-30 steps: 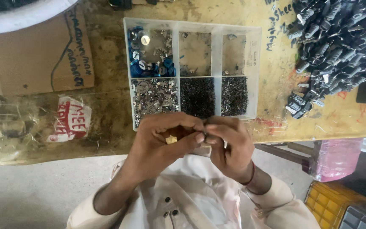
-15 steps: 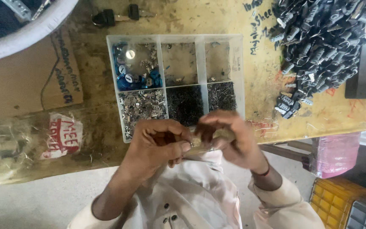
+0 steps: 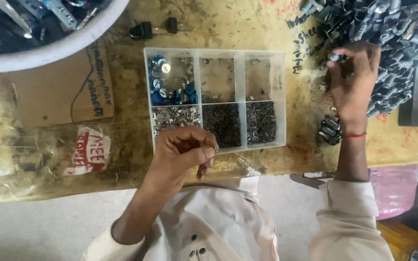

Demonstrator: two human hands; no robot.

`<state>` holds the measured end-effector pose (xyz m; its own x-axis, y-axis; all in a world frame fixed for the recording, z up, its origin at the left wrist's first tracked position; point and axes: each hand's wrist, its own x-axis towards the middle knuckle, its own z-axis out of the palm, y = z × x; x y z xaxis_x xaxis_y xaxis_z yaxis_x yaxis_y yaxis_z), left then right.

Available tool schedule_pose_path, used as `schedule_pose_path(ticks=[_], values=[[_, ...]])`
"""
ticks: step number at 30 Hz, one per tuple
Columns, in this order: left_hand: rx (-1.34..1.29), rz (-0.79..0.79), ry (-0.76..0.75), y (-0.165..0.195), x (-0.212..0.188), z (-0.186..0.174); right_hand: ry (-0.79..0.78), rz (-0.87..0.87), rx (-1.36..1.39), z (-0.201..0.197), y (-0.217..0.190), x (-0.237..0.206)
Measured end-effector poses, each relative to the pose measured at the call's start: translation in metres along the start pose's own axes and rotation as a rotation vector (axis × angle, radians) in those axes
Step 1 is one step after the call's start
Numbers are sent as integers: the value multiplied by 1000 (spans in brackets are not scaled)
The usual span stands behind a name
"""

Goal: The person repeatedly picks small metal pins and blue plastic pieces from a compartmentalized tray, inserts them into a key cylinder, and places the assembled unit on the table. The process is repeated multiple times with consistent hand movements.

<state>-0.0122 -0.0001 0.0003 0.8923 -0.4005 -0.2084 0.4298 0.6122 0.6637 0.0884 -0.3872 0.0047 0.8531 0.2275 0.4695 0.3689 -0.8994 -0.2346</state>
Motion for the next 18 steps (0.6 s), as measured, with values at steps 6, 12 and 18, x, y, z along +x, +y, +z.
schedule_pose_path(ticks=[6,12,18], values=[[34,-105,-18,1,5,6,163,409,894,-9,7,-23],[-14,-72,-139,1,4,18,302,628,1201,-7,-27,-18],[93,-45,-189,8,6,39,-146,591,823,-46,-108,-13]])
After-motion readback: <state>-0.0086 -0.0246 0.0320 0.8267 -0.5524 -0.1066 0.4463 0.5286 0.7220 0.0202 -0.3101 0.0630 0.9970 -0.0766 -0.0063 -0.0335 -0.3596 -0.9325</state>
